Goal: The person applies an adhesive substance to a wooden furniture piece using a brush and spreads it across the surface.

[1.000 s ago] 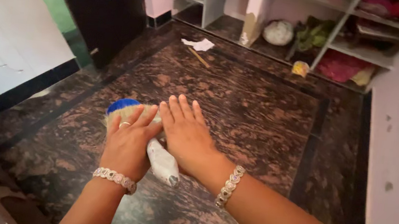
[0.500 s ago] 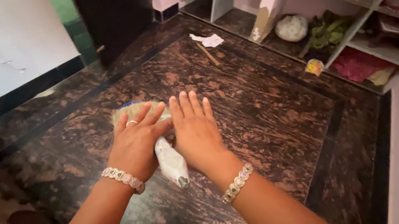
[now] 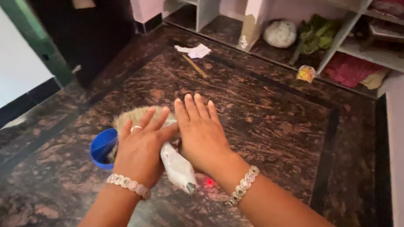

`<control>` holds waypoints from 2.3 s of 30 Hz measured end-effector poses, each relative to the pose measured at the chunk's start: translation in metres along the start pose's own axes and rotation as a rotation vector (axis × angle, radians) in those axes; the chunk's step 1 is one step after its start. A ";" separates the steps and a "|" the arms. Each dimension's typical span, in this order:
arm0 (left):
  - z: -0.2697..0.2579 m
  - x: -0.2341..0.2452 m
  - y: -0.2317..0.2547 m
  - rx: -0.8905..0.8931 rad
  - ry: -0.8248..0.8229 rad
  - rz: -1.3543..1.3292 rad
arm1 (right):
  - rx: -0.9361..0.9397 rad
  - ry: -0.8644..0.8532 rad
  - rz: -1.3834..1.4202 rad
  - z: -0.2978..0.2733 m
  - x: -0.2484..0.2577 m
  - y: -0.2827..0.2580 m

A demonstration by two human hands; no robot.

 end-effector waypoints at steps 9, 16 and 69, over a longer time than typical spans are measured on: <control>0.034 -0.011 0.012 0.013 0.041 0.020 | 0.047 -0.018 -0.014 0.019 0.004 0.034; 0.062 -0.030 0.028 -0.054 -0.008 0.054 | -0.009 0.031 0.001 0.023 0.007 0.071; 0.298 -0.133 0.007 0.101 -0.014 0.095 | 0.083 0.129 -0.072 0.189 -0.083 0.262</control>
Point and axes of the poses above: each hand's wrist, its own z-axis towards the middle knuckle, its own x-axis out of the back of the hand, y = z × x, the point moved 10 cm from there along z, towards the middle knuckle, and after that the axes turned 13 degrees about x, right-handed, at the moved point
